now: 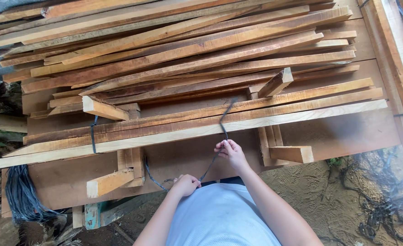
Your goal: Bundling and tying together thin wooden planks using black plastic strips.
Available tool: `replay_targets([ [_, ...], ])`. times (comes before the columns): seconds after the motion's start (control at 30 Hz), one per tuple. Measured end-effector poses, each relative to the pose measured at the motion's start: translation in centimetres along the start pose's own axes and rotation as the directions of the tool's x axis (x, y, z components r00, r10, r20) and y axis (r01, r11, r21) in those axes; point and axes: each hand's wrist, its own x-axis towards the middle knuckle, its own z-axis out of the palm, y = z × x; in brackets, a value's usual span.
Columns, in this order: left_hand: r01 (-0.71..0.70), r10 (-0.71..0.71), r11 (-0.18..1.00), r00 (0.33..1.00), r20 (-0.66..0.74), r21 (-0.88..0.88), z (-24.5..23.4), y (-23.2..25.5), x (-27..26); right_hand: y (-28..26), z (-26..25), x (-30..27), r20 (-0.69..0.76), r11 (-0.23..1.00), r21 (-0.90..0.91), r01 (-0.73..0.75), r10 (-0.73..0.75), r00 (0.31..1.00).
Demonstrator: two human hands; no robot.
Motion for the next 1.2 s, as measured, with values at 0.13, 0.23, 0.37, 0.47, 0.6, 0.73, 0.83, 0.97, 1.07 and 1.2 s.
replay_targets([
  [0.13, 0.001, -0.004, 0.998, 0.998, 0.064, 0.056, -0.1, 0.4, 0.4, -2.0, 2.5, -3.0, 0.017, 0.986, -0.113, 0.119, -0.118, 0.993],
  [0.23, 0.037, -0.056, 0.992, 0.985, 0.164, 0.119, -3.8, 3.6, -3.7, -2.1, 1.6, -2.8, 0.129, 0.706, -0.708, 0.024, 0.096, 0.987],
  [0.37, -0.029, 0.036, 0.999, 0.978, 0.204, -0.038, -9.9, 7.9, -9.4, 0.7, -0.3, 1.0, 0.130, 0.480, -0.877, -0.011, 0.260, 0.957],
  [0.47, -0.095, 0.110, 0.981, 0.991, 0.079, -0.172, -13.0, 9.7, -9.4, 0.7, -1.5, 4.2, 0.052, 0.504, -0.857, -0.105, 0.287, 0.957],
  [0.6, -0.377, 0.242, 0.848, 0.900, -0.363, -0.371, -16.3, 11.7, -6.4, -1.8, -2.3, 5.3, -0.176, 0.816, -0.364, -0.448, 0.412, 0.894],
  [0.73, -0.520, 0.293, 0.818, 0.744, -0.600, -0.246, -18.2, 13.6, 1.6, 0.1, -3.7, 7.2, -0.324, 0.941, 0.096, -0.324, 0.337, 0.884],
  [0.83, -0.334, 0.243, 0.940, 0.802, -0.545, -0.072, -20.3, 17.3, 5.2, 2.8, -5.0, 8.6, -0.384, 0.940, 0.193, -0.282, 0.337, 0.860],
  [0.97, 0.002, -0.004, 1.000, 0.990, -0.143, -0.014, -23.9, 22.4, 7.0, 7.6, -7.2, 10.7, -0.300, 0.936, 0.169, -0.308, 0.346, 0.889],
  [1.07, 0.058, -0.057, 0.998, 0.995, 0.085, -0.005, -23.6, 22.7, 11.9, 6.7, -7.5, 10.1, -0.277, 0.916, 0.213, -0.341, 0.391, 0.878],
  [1.2, -0.069, 0.066, 0.997, 0.995, -0.074, -0.046, -20.6, 19.8, 19.1, 4.6, -6.1, 7.2, -0.254, 0.912, 0.166, -0.376, 0.408, 0.877],
])
